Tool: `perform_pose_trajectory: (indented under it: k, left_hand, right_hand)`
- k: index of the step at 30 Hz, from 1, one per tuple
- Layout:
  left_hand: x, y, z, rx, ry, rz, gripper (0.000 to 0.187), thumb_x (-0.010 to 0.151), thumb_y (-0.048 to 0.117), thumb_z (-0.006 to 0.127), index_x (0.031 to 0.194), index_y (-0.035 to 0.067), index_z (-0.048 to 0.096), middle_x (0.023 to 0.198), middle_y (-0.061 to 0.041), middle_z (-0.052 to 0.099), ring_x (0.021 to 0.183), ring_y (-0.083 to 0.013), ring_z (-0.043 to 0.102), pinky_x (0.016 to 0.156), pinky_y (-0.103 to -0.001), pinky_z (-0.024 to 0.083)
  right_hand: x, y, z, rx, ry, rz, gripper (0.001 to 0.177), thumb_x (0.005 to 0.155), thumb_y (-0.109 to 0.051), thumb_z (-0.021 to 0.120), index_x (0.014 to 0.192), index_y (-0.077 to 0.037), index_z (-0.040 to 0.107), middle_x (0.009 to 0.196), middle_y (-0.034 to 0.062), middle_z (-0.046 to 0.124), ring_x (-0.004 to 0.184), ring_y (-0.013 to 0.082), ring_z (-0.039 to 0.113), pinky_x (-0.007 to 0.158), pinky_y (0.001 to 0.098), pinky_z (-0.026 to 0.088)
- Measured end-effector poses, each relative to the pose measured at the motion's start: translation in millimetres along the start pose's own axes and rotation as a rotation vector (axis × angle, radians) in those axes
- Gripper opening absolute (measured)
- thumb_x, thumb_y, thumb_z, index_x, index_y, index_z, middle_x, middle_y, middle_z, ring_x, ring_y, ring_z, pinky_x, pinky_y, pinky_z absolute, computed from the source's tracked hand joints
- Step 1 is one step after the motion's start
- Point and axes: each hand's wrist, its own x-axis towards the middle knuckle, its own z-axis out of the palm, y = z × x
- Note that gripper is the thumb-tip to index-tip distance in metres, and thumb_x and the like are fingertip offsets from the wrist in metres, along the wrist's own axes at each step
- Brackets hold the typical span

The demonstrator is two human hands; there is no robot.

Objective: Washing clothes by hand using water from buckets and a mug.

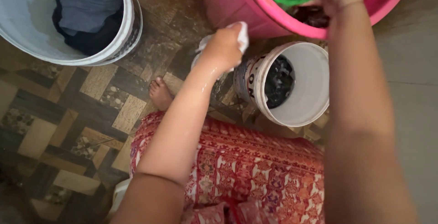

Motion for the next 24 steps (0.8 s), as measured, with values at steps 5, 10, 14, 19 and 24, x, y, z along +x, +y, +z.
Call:
perform_pose_trajectory:
  k: [5,10,14,19,24]
  left_hand:
    - [-2.8,24.7,-6.1,-0.746,-0.046,0.229,0.056,0.093,0.009,0.070,0.141,0.005,0.043,0.117,-0.015,0.073,0.107,-0.0250,0.071,0.092,-0.036,0.055]
    - [-1.9,19.7,20.5,-0.924,-0.329,-0.004,0.035,0.094,0.014,0.073,0.125,0.006,0.058,0.106,-0.013,0.075,0.092,-0.0197,0.068,0.077,-0.033,0.055]
    - [1.0,3.8,34.7,-0.678,-0.121,0.109,0.034,0.085,0.015,0.080,0.115,0.006,0.067,0.110,-0.011,0.078,0.098,-0.0218,0.074,0.085,-0.032,0.058]
    - [-9.7,31.3,5.7,-0.179,-0.200,-0.079,0.038,0.086,0.040,0.073,0.116,0.018,0.074,0.115,-0.010,0.077,0.106,-0.0289,0.072,0.093,-0.041,0.054]
    - [-6.3,0.6,16.8,-0.221,-0.162,-0.129,0.054,0.076,0.036,0.065,0.128,0.020,0.064,0.115,-0.008,0.075,0.111,-0.0304,0.068,0.098,-0.042,0.049]
  right_hand:
    - [-32.0,-2.0,8.1,0.056,-0.031,-0.059,0.031,0.100,-0.017,0.055,0.124,0.003,0.059,0.121,0.0185,0.070,0.106,0.0350,0.078,0.081,0.0470,0.067]
    - [-54.3,-6.6,64.3,0.441,0.063,-0.055,0.035,0.105,-0.025,0.053,0.120,0.006,0.061,0.112,0.0222,0.070,0.100,0.0375,0.073,0.083,0.0527,0.064]
    - [-50.0,28.4,91.6,0.567,0.148,-0.222,0.022,0.102,-0.011,0.061,0.117,0.006,0.061,0.108,0.0154,0.069,0.097,0.0305,0.069,0.086,0.0493,0.059]
    - [-65.0,23.1,147.9,0.626,0.057,-0.310,0.016,0.104,-0.002,0.068,0.117,0.001,0.060,0.104,0.0107,0.065,0.090,0.0259,0.064,0.079,0.0429,0.053]
    - [-71.9,23.4,175.3,0.635,-0.023,-0.287,0.014,0.102,-0.003,0.061,0.116,-0.002,0.059,0.100,0.0101,0.066,0.088,0.0258,0.066,0.079,0.0406,0.058]
